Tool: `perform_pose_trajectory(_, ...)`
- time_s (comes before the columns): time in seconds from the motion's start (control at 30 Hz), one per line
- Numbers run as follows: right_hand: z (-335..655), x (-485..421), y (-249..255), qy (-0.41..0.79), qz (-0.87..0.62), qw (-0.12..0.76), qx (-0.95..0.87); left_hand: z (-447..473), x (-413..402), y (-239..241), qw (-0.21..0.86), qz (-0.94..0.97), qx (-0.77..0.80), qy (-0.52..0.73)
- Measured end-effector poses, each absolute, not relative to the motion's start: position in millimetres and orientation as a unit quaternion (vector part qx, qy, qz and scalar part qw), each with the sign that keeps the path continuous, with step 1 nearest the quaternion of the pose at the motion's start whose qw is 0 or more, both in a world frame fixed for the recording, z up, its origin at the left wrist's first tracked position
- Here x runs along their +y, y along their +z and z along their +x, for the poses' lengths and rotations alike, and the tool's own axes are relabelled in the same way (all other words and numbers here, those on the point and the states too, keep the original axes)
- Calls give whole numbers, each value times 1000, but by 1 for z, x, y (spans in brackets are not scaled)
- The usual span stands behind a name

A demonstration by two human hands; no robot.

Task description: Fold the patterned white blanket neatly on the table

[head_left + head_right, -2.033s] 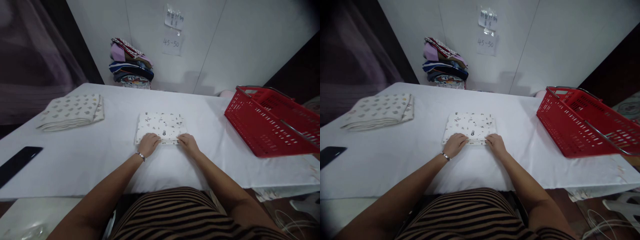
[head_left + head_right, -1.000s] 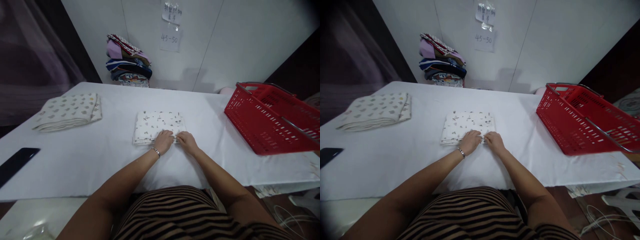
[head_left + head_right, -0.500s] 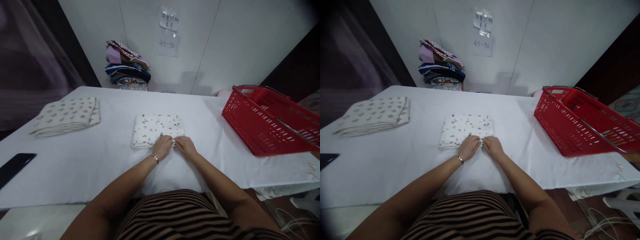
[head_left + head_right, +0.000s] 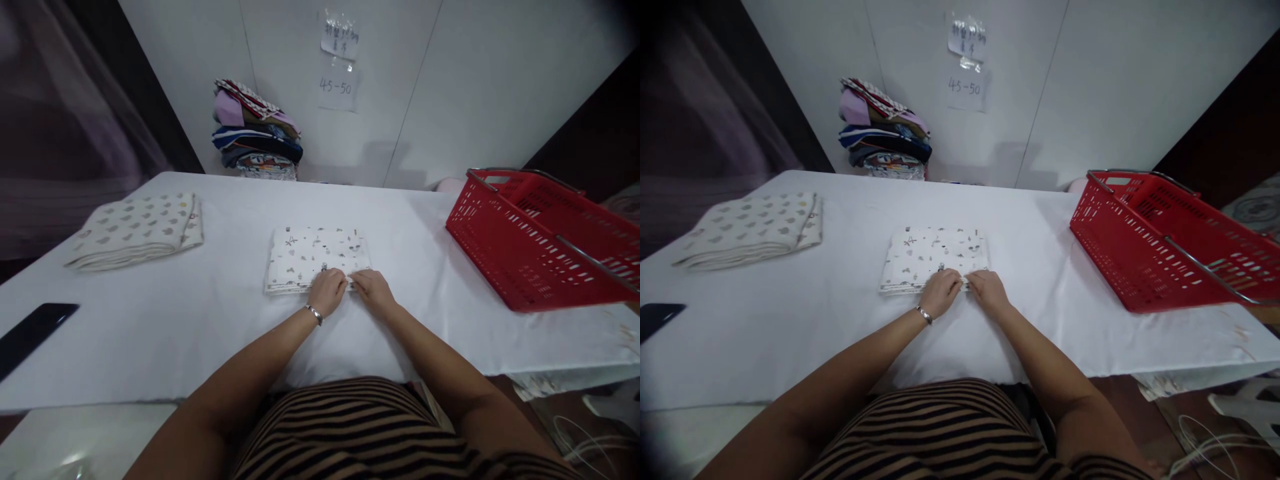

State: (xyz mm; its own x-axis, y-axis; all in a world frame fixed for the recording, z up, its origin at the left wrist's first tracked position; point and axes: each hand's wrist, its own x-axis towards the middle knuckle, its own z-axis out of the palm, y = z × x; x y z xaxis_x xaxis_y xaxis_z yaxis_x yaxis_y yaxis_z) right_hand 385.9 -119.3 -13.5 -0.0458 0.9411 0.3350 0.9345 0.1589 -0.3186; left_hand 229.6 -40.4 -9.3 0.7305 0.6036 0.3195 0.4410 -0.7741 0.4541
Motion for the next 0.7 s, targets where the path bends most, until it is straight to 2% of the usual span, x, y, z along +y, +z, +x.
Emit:
perform_pose_trajectory(0.2,392,-121,-23,-23,-629,253,-735,220,-42,-15,107,943,228,217)
perform_pose_trajectory(0.7,391,-125,-30,-57,-617,273,-736,138,-14,-15,26,935,284,211)
